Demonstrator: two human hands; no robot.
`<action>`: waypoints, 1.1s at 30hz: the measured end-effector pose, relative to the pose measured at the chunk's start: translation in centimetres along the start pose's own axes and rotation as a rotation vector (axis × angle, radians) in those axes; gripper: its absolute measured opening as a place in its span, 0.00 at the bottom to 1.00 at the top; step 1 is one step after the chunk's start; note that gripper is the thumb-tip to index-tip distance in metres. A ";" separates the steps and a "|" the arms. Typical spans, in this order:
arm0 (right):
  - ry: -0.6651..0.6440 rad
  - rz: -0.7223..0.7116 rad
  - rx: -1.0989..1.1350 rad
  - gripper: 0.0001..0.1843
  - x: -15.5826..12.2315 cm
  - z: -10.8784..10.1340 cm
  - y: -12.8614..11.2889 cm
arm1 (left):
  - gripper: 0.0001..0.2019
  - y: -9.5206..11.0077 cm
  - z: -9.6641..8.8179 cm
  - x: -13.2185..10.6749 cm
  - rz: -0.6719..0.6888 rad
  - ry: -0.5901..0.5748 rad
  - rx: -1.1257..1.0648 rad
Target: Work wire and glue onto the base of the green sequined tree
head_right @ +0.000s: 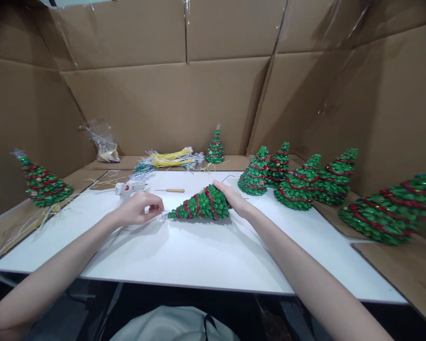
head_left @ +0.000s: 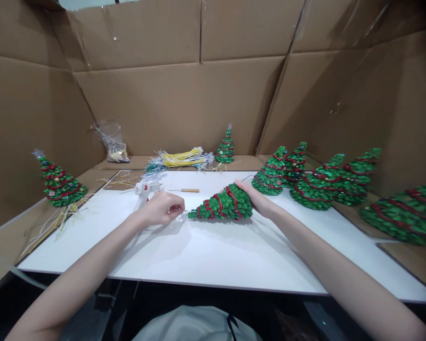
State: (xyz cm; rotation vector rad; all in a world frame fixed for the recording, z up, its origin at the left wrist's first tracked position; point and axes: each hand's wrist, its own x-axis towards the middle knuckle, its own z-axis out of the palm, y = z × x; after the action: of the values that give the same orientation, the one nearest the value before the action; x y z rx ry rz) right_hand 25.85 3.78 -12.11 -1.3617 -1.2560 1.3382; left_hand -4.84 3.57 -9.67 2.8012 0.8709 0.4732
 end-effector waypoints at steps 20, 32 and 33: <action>0.074 0.101 -0.104 0.26 -0.6 0.2 -0.9 | 0.06 0.7 0.4 0.1 0.134 0.056 0.062; 0.087 0.087 -0.118 0.27 -0.8 0.1 -0.9 | 0.07 0.2 -0.1 0.1 0.036 -0.030 0.075; 0.080 0.083 -0.118 0.27 -0.8 0.1 -0.9 | 0.07 0.2 -0.1 0.1 0.045 -0.027 0.064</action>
State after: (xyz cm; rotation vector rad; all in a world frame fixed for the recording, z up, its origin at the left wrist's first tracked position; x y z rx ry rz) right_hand 25.69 3.14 -11.13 -1.5492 -1.2527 1.2697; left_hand -4.66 3.48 -9.53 2.8831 0.8340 0.4203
